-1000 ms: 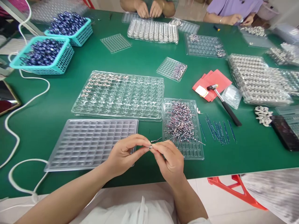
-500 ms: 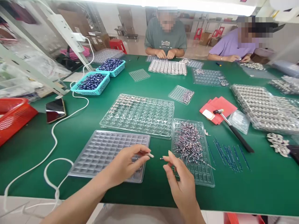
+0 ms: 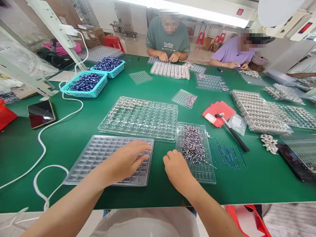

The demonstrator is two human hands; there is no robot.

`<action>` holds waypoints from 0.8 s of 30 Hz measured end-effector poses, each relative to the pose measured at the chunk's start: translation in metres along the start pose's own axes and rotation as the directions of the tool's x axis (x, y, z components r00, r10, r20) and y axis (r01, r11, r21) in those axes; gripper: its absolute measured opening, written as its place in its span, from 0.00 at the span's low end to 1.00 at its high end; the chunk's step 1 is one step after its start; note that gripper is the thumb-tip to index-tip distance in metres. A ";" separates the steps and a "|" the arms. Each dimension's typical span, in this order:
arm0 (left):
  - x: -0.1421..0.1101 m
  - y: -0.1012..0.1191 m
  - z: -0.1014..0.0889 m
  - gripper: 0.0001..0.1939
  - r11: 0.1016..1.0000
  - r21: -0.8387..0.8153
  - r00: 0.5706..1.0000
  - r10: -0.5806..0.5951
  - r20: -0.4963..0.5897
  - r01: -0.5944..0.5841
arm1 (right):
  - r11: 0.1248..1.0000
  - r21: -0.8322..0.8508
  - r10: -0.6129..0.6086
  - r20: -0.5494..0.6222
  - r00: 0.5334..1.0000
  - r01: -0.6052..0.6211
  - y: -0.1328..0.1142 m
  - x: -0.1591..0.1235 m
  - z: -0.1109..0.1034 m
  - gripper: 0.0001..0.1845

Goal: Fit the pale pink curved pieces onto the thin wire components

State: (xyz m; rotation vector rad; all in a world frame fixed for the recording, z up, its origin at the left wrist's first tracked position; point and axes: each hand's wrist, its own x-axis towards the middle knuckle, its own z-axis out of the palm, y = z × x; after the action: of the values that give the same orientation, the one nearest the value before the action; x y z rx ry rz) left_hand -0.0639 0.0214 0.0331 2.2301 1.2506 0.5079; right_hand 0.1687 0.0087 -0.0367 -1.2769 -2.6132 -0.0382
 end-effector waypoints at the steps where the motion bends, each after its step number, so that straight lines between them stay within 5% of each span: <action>1: 0.003 0.003 0.005 0.14 1.000 -0.021 1.000 0.021 0.002 -0.020 | 1.000 -0.024 -0.008 0.006 1.000 0.008 -0.001 0.002 0.002 0.10; 4: 0.007 0.006 0.017 0.14 0.993 -0.112 0.999 0.031 -0.027 -0.034 | 0.997 0.072 0.036 -0.043 0.998 -0.033 -0.003 0.002 -0.004 0.10; 6: 0.007 0.007 0.022 0.17 0.973 -0.231 1.000 -0.012 -0.012 0.009 | 0.936 0.329 0.161 -0.084 0.983 -0.125 -0.005 -0.003 -0.016 0.08; 10: 0.008 0.013 0.029 0.21 0.780 -0.622 0.991 0.016 0.136 0.073 | 0.476 0.855 0.473 -0.051 0.880 -0.206 -0.014 -0.014 -0.032 0.02; 14: 0.010 0.020 0.042 0.13 0.496 -0.863 0.988 0.050 0.143 0.100 | 0.168 0.982 0.642 -0.039 0.766 -0.091 -0.025 -0.018 -0.020 0.06; 20: 0.012 0.016 0.054 0.11 0.125 -0.944 0.952 -0.042 0.303 0.306 | 0.007 1.000 0.662 -0.025 0.749 0.027 -0.032 -0.015 -0.003 0.04; 24: 0.015 0.011 0.047 0.09 0.160 -0.905 0.919 -0.061 0.388 0.393 | 0.033 0.999 0.607 -0.042 0.794 0.027 -0.031 -0.018 -0.007 0.02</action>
State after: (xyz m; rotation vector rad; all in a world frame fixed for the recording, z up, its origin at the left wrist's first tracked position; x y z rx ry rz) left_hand -0.0231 0.0174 0.0035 0.8707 0.6821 0.6073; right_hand 0.1566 -0.0248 -0.0310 -0.9488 -1.1489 1.1710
